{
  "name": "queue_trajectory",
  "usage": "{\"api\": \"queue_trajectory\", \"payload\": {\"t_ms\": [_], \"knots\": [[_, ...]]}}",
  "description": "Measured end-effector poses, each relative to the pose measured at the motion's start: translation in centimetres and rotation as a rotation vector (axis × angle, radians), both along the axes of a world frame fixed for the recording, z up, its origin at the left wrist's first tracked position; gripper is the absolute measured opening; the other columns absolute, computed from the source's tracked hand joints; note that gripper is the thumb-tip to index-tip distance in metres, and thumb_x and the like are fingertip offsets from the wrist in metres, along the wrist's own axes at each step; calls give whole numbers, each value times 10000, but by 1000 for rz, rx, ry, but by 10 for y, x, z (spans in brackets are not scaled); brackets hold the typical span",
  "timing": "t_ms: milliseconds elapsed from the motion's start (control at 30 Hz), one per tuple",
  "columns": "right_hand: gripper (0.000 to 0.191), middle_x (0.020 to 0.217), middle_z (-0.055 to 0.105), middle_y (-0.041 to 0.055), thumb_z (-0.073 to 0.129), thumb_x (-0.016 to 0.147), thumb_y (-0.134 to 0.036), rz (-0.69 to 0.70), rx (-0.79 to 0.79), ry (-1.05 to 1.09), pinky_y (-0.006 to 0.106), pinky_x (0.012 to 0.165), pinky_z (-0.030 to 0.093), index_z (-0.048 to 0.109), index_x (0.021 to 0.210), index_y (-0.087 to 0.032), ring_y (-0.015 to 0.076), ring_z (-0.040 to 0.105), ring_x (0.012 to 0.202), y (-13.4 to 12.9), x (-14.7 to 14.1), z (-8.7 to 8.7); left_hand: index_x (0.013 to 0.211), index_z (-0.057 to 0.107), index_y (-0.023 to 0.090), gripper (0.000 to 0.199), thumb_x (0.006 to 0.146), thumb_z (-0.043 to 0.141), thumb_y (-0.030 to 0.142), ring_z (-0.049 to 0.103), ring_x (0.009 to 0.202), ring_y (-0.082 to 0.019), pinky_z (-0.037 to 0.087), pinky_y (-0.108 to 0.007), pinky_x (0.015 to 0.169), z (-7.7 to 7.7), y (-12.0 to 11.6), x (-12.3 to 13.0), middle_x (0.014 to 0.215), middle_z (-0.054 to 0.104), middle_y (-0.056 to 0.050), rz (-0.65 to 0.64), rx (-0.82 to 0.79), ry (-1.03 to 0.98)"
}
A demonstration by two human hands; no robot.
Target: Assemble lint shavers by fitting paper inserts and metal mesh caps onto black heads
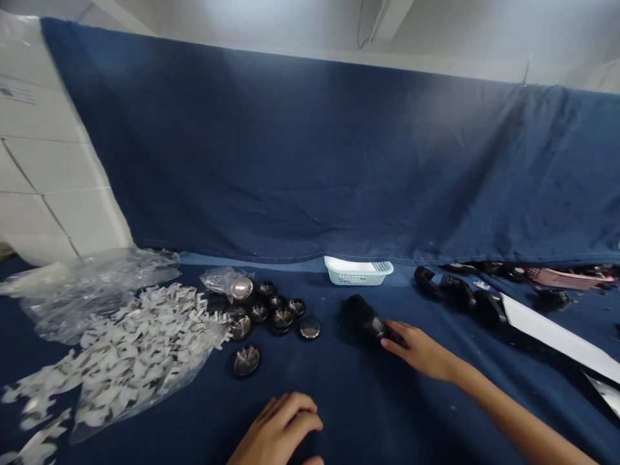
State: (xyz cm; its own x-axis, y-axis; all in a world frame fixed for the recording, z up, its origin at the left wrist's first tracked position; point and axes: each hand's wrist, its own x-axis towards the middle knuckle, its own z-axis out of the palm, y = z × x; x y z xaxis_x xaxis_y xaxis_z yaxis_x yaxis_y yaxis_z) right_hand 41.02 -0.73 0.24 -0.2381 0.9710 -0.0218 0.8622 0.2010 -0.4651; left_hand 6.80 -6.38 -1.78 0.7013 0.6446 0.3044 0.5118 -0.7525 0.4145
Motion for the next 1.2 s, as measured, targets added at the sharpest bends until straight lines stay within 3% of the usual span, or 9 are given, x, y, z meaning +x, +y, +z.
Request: {"api": "queue_trajectory", "payload": {"t_ms": [100,267,433,600,700,833,933,1133,1200], "knots": [[354,1002,721,81,556,842,-456,-5,20,-21,404,866,510,696,1069,-224,292,667,938,5,16,3,1003,624,251,244,802,708,360,653,870,-202,497,-296,790,-3,1,-1,1046,662,-10,4,5,8],[488,1260,627,154,420,907,-399,-150,130,-45,416,938,483,555,1305,-150,290,649,1043,24,26,3,1009,630,249,266,832,675,443,662,819,-188,491,-280,764,-13,4,-2,1020,667,-11,-10,74,-15],[620,1391,529,153,437,906,-569,-228,156,-112,447,1041,408,470,1383,-175,320,529,1240,54,-4,-4,996,635,236,280,833,674,460,671,791,-183,498,-283,741,-9,6,1,999,670,-11,-33,90,10],[437,1347,554,111,553,924,-430,-165,70,-173,492,984,453,531,1297,-203,264,577,1155,78,-35,-11,1013,627,228,253,796,720,322,670,843,-218,522,-326,758,-4,5,0,1047,657,-19,-2,16,65],[405,1359,529,107,581,922,-370,-173,53,-206,513,959,467,530,1290,-208,261,583,1124,80,-44,-13,995,627,228,277,772,739,350,677,795,-216,529,-343,742,-18,6,2,1027,655,-21,29,33,57],[525,1372,528,136,654,844,-326,-177,65,-189,530,997,429,503,1332,-208,304,567,1164,78,-49,-13,943,635,231,353,738,745,497,669,710,-195,531,-345,720,-52,11,6,958,652,-16,51,138,-14],[571,1387,535,132,663,765,-250,-126,77,-119,489,1053,385,534,1320,-208,326,538,1221,72,-49,-4,961,636,252,380,753,710,562,659,697,-178,538,-339,734,-64,13,5,956,654,-6,35,183,-47],[566,1296,628,49,640,780,-368,74,-19,136,424,1022,438,537,1327,-269,279,579,1180,24,-60,40,1217,543,295,439,837,646,488,667,933,-205,562,-302,820,-39,9,-7,1182,619,-42,98,85,-141],[555,1375,567,49,650,768,-344,69,-271,521,415,1037,421,557,1312,-282,280,552,1217,1,-71,46,1280,495,267,482,865,594,491,643,1019,-232,570,-320,833,-29,8,-9,1245,588,-89,190,144,-223]]}}
